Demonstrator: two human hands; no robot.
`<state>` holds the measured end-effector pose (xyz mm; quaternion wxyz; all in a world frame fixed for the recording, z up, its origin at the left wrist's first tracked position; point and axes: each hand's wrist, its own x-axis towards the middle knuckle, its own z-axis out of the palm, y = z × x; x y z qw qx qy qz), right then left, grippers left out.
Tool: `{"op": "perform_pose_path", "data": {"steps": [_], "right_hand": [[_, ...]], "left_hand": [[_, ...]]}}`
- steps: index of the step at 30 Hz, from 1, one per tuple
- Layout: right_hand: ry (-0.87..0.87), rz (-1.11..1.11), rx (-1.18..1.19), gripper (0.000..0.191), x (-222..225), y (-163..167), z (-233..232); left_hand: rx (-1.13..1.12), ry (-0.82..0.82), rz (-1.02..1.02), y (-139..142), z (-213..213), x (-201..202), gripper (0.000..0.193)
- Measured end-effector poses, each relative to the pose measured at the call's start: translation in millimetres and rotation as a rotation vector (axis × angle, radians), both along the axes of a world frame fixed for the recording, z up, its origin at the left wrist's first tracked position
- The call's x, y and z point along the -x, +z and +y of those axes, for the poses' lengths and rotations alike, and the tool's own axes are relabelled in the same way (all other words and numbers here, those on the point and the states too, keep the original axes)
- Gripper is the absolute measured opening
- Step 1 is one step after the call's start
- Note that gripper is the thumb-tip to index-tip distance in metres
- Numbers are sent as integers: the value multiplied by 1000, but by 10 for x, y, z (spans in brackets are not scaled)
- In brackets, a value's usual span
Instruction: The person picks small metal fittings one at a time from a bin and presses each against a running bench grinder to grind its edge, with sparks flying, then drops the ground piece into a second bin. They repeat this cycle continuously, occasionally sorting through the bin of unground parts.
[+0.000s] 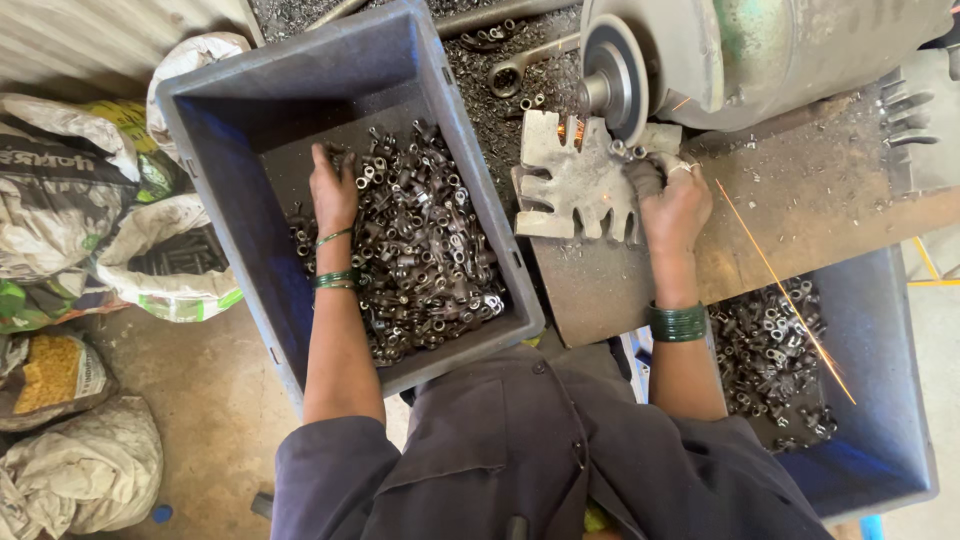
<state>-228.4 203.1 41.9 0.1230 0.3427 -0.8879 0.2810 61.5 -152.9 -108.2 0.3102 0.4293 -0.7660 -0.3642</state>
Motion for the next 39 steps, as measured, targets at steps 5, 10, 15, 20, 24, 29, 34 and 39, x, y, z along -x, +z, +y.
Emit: {"op": "perform_pose_path", "data": {"steps": [5, 10, 15, 20, 24, 29, 34, 39], "right_hand": [[1, -222, 121, 23, -17, 52, 33], [31, -377, 305, 24, -53, 25, 112], [120, 464, 142, 22, -78, -130, 204], [236, 337, 186, 18, -161, -119, 237], [112, -110, 200, 17, -136, -16, 131], [39, -278, 162, 15, -7, 15, 12], [47, -353, 336, 24, -29, -24, 75], [6, -352, 386, 24, -38, -85, 166]], "left_hand": [[64, 27, 186, 210, 32, 239, 22], [-402, -95, 484, 771, 241, 441, 24], [-620, -260, 516, 1203, 921, 397, 26], [-625, -244, 542, 1223, 1440, 370, 25], [-589, -220, 550, 1087, 1564, 337, 28], [-698, -221, 589, 960, 1603, 323, 34], [-693, -223, 507, 922, 1669, 332, 35], [-647, -221, 525, 925, 1688, 360, 35]]}}
